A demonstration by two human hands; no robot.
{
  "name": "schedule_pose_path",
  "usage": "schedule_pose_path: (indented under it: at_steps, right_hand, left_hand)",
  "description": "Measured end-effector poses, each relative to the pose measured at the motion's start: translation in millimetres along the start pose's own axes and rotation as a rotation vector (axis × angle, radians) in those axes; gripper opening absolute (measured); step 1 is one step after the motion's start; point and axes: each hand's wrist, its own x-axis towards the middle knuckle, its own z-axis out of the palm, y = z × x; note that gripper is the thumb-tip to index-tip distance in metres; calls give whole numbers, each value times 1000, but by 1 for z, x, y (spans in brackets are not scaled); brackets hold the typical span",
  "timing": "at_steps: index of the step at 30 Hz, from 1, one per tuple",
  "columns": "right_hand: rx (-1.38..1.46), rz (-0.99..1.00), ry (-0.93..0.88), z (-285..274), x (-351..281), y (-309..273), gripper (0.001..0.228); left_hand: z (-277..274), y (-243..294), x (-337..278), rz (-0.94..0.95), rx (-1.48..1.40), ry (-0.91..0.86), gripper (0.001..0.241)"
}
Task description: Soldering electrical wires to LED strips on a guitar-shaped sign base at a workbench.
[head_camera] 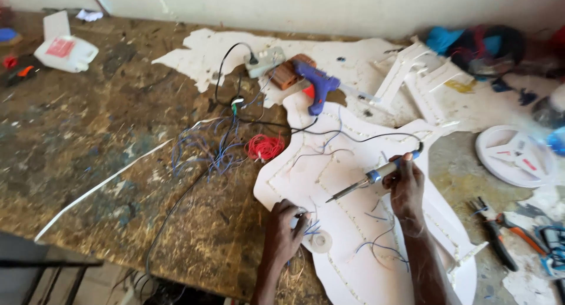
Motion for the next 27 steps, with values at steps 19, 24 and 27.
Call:
schedule_pose_path:
  at_steps: [19,24,27]
  right_hand:
    - [-986,-1001,166,36,55,-191,40]
    - [-493,-428,61,30,25,-140,44]
    - [-216,-252,253,-16,61,-70,49]
  left_hand:
    - [-24,2,12,-28,-149,-145,25]
    - [-27,47,57,109,-233,-69,24]
    - [7,40,116,291,-12,-93,11]
